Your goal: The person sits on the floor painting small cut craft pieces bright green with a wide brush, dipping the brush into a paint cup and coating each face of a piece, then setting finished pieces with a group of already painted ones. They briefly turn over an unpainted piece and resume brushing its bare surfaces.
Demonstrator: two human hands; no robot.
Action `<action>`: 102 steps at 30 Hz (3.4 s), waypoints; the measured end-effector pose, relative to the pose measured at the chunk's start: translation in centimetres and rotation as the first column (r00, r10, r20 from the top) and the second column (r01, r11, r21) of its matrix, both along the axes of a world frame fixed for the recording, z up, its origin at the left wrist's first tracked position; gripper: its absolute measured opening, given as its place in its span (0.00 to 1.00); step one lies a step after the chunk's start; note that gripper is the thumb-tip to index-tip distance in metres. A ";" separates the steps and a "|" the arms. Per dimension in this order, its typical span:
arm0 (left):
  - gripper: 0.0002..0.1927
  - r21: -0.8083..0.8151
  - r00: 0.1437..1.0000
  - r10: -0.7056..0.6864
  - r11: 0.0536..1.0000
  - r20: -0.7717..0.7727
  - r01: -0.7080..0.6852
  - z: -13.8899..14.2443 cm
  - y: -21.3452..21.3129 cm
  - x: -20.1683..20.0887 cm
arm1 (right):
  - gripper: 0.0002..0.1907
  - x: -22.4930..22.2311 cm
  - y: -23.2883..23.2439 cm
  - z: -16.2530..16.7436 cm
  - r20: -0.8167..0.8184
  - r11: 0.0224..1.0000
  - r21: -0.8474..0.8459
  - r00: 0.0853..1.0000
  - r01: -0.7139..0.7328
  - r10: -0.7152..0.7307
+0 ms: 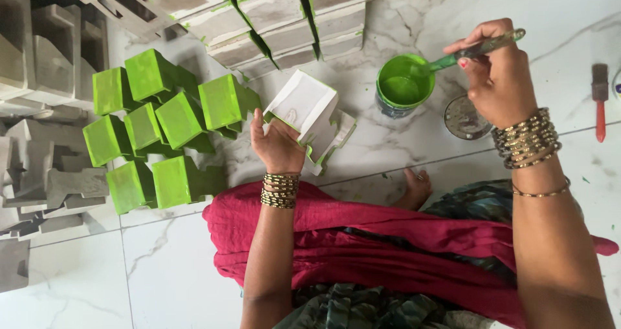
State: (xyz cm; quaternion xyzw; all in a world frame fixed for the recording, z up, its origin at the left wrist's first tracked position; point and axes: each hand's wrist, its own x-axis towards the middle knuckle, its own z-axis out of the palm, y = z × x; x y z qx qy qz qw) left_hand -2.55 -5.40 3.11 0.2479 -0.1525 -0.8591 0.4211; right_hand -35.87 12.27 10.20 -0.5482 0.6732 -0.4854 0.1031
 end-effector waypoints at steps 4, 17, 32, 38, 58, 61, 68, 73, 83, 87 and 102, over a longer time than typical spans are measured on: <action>0.35 0.046 0.999 -0.007 0.999 0.031 0.005 -0.8 -0.1 0.0 | 0.12 0.5 0.1 0.2 -0.043 0.997 0.058 0.998 0.053 -0.051; 0.33 -0.011 0.997 -0.007 1.000 0.071 0.008 -2.3 -0.6 0.9 | 0.12 0.1 1.8 1.2 -0.050 0.998 -0.044 0.998 0.046 -0.048; 0.32 -0.084 0.996 -0.014 0.996 0.092 0.022 -2.7 -1.0 0.8 | 0.15 -2.8 4.2 -2.7 0.278 0.978 -0.197 0.960 0.074 -0.017; 0.36 -0.036 0.980 -0.197 0.980 0.023 0.198 -1.0 0.4 -0.1 | 0.20 -5.2 5.4 -7.9 0.807 0.916 -0.335 0.569 0.221 0.157; 0.62 -0.368 0.907 -0.413 0.858 -0.081 0.358 0.9 0.0 -3.7 | 0.19 -6.5 0.0 -8.6 0.960 0.871 -0.264 0.025 0.414 0.279; 0.63 -0.342 0.921 -0.389 0.863 0.022 0.372 0.8 -0.1 -3.8 | 0.14 -7.2 0.7 -9.0 0.955 0.856 -0.280 0.033 0.434 0.296; 0.62 -0.363 0.915 -0.390 0.842 0.102 0.399 2.6 0.9 -5.4 | 0.07 -7.2 2.5 -8.6 0.950 0.916 -0.307 0.140 0.257 0.278; 0.64 -0.424 0.895 -0.421 0.790 0.150 0.443 3.4 1.3 -5.9 | 0.08 -6.0 1.7 -7.8 0.918 0.917 -0.385 0.151 0.107 0.367; 0.64 -0.457 0.848 -0.488 0.719 0.206 0.525 3.4 0.9 -8.3 | 0.08 -6.3 1.9 -8.1 0.887 0.893 -0.448 0.139 0.033 0.440; 0.63 -0.402 0.819 -0.537 0.717 0.201 0.569 3.7 0.5 -9.5 | 0.07 -6.3 2.3 -7.7 0.885 0.892 -0.451 0.156 0.046 0.439; 0.62 -0.418 0.821 -0.538 0.713 0.190 0.563 4.6 -0.2 -11.7 | 0.09 -7.8 4.8 -6.9 0.914 0.908 -0.349 0.299 0.230 0.275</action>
